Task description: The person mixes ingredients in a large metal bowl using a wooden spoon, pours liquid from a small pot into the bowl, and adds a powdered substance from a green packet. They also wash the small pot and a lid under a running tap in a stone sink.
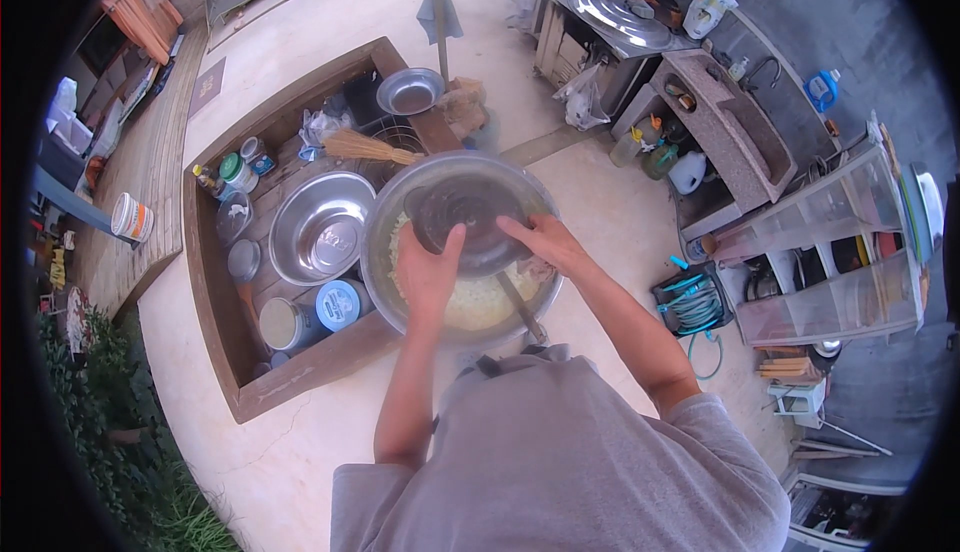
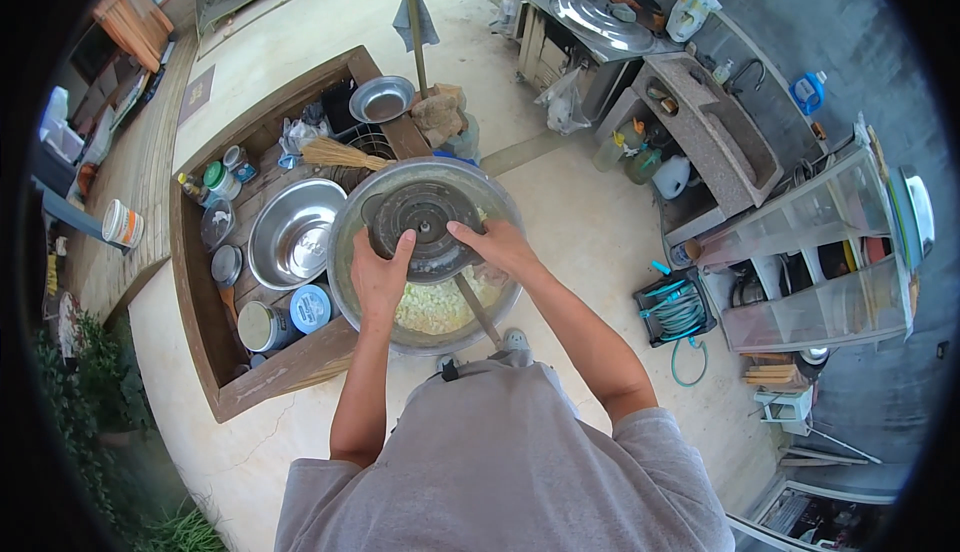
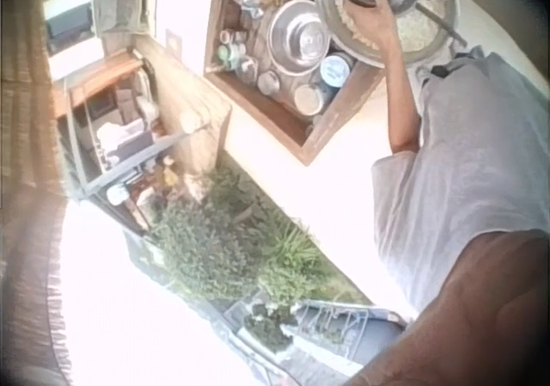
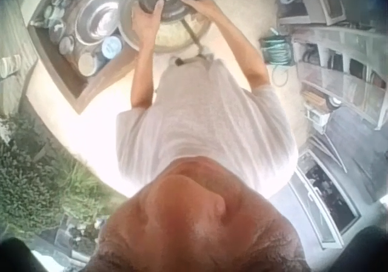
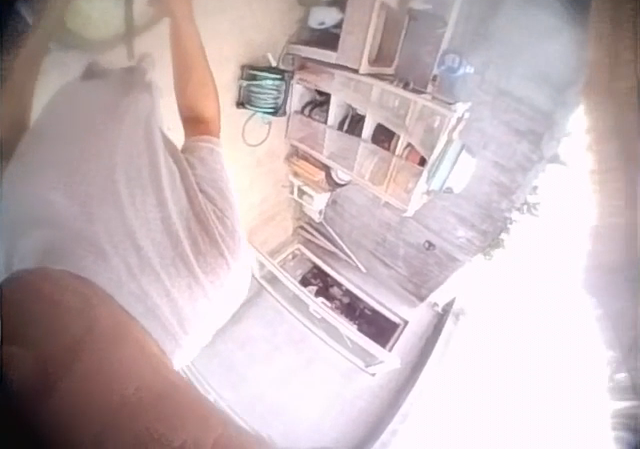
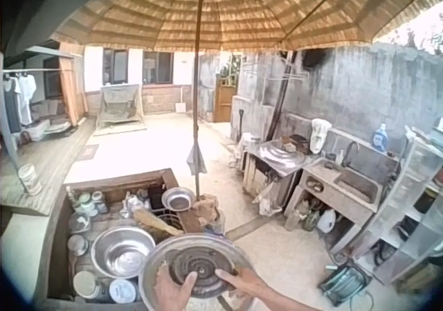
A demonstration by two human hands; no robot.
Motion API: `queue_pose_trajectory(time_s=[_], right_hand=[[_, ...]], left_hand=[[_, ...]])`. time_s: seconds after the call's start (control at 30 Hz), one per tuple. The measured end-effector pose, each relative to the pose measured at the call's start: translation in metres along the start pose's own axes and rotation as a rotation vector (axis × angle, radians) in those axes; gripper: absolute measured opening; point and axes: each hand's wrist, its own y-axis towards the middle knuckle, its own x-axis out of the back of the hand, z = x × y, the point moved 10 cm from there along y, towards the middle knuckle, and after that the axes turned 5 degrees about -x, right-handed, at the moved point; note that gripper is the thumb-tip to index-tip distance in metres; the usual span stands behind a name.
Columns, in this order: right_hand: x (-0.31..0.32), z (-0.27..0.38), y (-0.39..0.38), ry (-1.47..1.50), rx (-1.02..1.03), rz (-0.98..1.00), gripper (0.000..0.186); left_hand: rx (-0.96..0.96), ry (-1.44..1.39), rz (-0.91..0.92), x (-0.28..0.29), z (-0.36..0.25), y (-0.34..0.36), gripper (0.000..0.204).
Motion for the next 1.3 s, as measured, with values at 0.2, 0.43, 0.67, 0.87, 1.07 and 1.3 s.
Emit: queue_pose_trajectory(time_s=[0.2, 0.43, 0.67, 0.87, 1.07, 1.3], right_hand=[[-0.030, -0.011, 0.017, 0.474, 0.022, 0.066, 0.058], [-0.044, -0.007, 0.009, 0.491, 0.034, 0.064, 0.048], [-0.063, -0.020, 0.023, 0.520, 0.012, 0.215, 0.064], [-0.075, -0.042, 0.026, 0.795, -0.028, 0.279, 0.063], [-0.068, -0.042, 0.022, 0.814, 0.008, 0.078, 0.051], [-0.039, -0.059, 0.028, 0.910, 0.062, 0.191, 0.046]], left_hand=[[-0.122, -0.081, -0.037, 0.035, -0.007, 0.016, 0.082], [-0.089, -0.259, 0.078, 0.020, 0.053, 0.012, 0.069], [0.178, -0.316, 0.192, 0.014, 0.091, 0.026, 0.073], [0.286, -0.520, 0.316, -0.008, 0.105, 0.044, 0.072], [0.131, -0.373, 0.367, 0.001, 0.095, 0.062, 0.065], [-0.153, -0.021, 0.051, 0.054, 0.133, 0.074, 0.053]])
